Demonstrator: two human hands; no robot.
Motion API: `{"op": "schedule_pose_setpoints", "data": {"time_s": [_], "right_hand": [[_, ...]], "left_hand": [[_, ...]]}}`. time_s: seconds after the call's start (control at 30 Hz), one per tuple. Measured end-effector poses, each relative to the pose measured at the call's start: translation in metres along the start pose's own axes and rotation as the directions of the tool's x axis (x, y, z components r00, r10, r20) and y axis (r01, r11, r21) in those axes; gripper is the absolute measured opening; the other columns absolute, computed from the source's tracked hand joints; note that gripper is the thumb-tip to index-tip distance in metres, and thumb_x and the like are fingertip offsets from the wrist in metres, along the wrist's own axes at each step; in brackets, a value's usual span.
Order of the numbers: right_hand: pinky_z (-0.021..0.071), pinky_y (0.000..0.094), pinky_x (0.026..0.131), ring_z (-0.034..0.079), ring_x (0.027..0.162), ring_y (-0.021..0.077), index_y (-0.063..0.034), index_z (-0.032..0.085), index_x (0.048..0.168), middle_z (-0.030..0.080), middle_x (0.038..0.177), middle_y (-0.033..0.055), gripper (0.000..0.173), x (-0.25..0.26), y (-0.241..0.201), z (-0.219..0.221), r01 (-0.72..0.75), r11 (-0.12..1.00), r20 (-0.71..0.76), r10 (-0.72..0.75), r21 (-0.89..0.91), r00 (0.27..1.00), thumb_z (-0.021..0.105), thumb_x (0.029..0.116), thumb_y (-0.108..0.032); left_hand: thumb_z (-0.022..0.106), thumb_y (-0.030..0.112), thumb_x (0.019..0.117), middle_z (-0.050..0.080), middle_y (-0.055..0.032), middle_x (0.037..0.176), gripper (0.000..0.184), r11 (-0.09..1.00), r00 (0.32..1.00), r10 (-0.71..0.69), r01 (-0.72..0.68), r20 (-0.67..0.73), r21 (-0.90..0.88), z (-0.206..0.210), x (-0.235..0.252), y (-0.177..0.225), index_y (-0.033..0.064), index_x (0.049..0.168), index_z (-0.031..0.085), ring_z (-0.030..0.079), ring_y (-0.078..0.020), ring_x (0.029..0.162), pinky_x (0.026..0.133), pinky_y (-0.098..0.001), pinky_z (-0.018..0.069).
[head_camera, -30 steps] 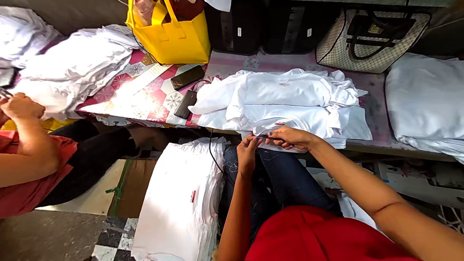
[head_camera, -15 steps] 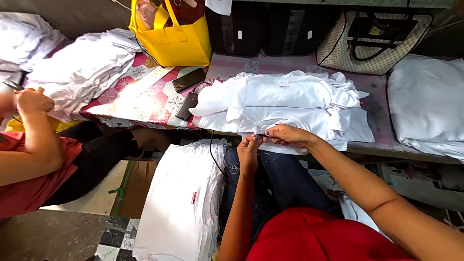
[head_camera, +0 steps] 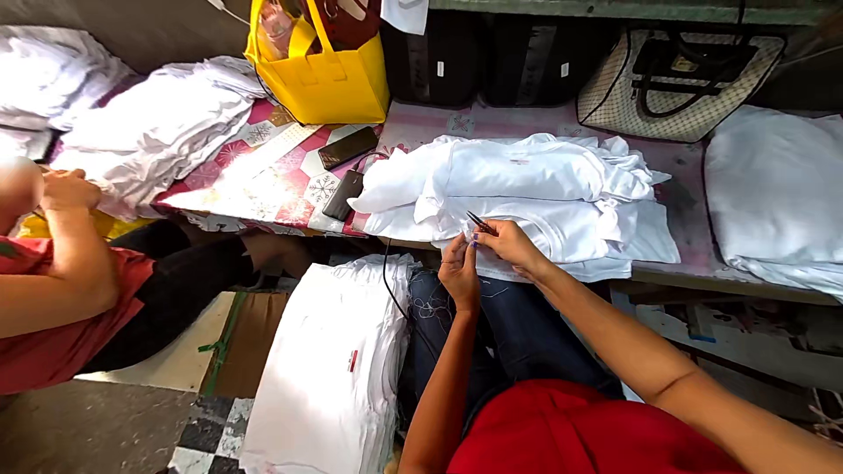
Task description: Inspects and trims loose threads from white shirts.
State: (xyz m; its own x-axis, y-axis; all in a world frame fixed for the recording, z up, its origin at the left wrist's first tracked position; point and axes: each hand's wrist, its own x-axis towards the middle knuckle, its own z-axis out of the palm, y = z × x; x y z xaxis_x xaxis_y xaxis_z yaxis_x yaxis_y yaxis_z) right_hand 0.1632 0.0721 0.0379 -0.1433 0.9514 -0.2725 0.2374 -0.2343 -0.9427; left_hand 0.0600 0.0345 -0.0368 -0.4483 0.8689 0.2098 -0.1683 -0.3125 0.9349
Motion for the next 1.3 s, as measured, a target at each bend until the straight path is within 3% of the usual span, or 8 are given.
{"op": "schedule_pose_setpoints", "data": {"time_s": [0.13, 0.33, 0.43, 0.53, 0.77, 0.93, 1.13, 1.3], "right_hand": [[0.0353, 0.0193, 0.051, 0.042, 0.053, 0.0015, -0.0008, 0.067, 0.094, 0.056, 0.069, -0.0015, 0.008, -0.003, 0.003, -0.002, -0.015, 0.999, 0.02, 0.014, 0.029, 1.0, 0.068, 0.0973, -0.009], [0.0348, 0.0196, 0.051, 0.041, 0.053, 0.0019, -0.0013, 0.066, 0.096, 0.054, 0.068, -0.0022, 0.01, -0.003, 0.015, 0.0, -0.042, 0.997, 0.033, 0.04, 0.068, 0.999, 0.066, 0.0985, -0.011], [0.0317, 0.0178, 0.048, 0.034, 0.049, 0.0007, -0.0061, 0.064, 0.101, 0.041, 0.062, -0.0082, 0.029, -0.007, 0.007, -0.016, -0.122, 0.988, 0.156, 0.106, 0.095, 0.982, 0.048, 0.1102, -0.028], [0.0291, 0.0163, 0.045, 0.032, 0.045, -0.0007, -0.0102, 0.065, 0.097, 0.037, 0.057, -0.0112, 0.044, -0.011, -0.006, -0.04, -0.215, 0.972, 0.34, 0.173, 0.089, 0.924, 0.034, 0.1131, -0.036], [0.0263, 0.0154, 0.043, 0.03, 0.043, -0.0015, -0.01, 0.064, 0.091, 0.038, 0.055, -0.0112, 0.04, -0.006, -0.01, -0.041, -0.255, 0.96, 0.472, 0.279, -0.116, 0.836, 0.039, 0.1125, -0.032], [0.0257, 0.0156, 0.043, 0.03, 0.044, -0.0014, -0.0102, 0.062, 0.085, 0.037, 0.055, -0.0109, 0.039, 0.0, -0.011, -0.03, -0.223, 0.971, 0.452, 0.236, -0.082, 0.86, 0.041, 0.1122, -0.029], [0.0273, 0.0154, 0.045, 0.032, 0.045, -0.0022, -0.0106, 0.063, 0.087, 0.038, 0.055, -0.0119, 0.037, -0.003, -0.01, -0.039, -0.144, 0.99, 0.43, 0.133, -0.008, 0.893, 0.041, 0.112, -0.027], [0.0451, 0.0236, 0.063, 0.052, 0.065, 0.0044, -0.0031, 0.072, 0.111, 0.065, 0.081, 0.0019, 0.017, 0.015, 0.007, -0.041, 0.049, 0.994, 0.222, -0.027, -0.096, 0.975, 0.069, 0.098, -0.013]], "left_hand": [[0.064, -0.014, 0.0884, 0.075, -0.0135, 0.097, 0.016, 0.998, 0.998, 0.06, -0.06, 0.027, -0.008, -0.008, 0.002, -0.005, -0.0134, 0.103, 0.07, 0.075, -0.0141, 0.085, 0.082, -0.0311, 0.0637], [0.057, -0.007, 0.0963, 0.074, -0.0139, 0.096, 0.013, 0.999, 0.995, -0.03, 0.026, 0.095, 0.042, -0.015, -0.007, 0.007, -0.0154, 0.105, 0.062, 0.075, -0.016, 0.086, 0.085, -0.0337, 0.0639], [0.047, -0.004, 0.1005, 0.07, -0.0154, 0.102, 0.016, 0.976, 0.971, -0.202, 0.211, 0.131, -0.06, -0.016, -0.009, 0.015, -0.0134, 0.109, 0.057, 0.074, -0.0202, 0.09, 0.087, -0.0385, 0.0635], [0.042, -0.003, 0.1013, 0.068, -0.0163, 0.107, 0.015, 0.921, 0.933, -0.332, 0.353, 0.139, -0.166, -0.018, -0.009, 0.021, -0.0099, 0.105, 0.054, 0.074, -0.0225, 0.092, 0.089, -0.0401, 0.0627], [0.044, -0.004, 0.1002, 0.07, -0.0112, 0.098, 0.012, 0.905, 0.925, -0.359, 0.378, 0.124, -0.194, -0.017, -0.008, 0.027, -0.0065, 0.101, 0.056, 0.073, -0.018, 0.088, 0.087, -0.0368, 0.0624], [0.046, -0.004, 0.0999, 0.07, -0.0076, 0.092, 0.011, 0.916, 0.935, -0.33, 0.351, 0.132, -0.195, -0.018, -0.007, 0.025, -0.0043, 0.099, 0.057, 0.073, -0.0161, 0.088, 0.089, -0.0356, 0.0607], [0.04, -0.001, 0.1008, 0.072, -0.0125, 0.099, 0.014, 0.899, 0.939, -0.322, 0.344, 0.124, -0.27, -0.015, -0.009, 0.025, -0.0027, 0.1, 0.054, 0.074, -0.0213, 0.094, 0.092, -0.0388, 0.0602], [0.052, -0.008, 0.0928, 0.065, -0.0129, 0.114, 0.027, 0.952, 0.982, -0.164, 0.183, 0.093, -0.247, -0.009, -0.011, 0.015, -0.0051, 0.119, 0.047, 0.072, -0.02, 0.097, 0.092, -0.0402, 0.0606]]}}
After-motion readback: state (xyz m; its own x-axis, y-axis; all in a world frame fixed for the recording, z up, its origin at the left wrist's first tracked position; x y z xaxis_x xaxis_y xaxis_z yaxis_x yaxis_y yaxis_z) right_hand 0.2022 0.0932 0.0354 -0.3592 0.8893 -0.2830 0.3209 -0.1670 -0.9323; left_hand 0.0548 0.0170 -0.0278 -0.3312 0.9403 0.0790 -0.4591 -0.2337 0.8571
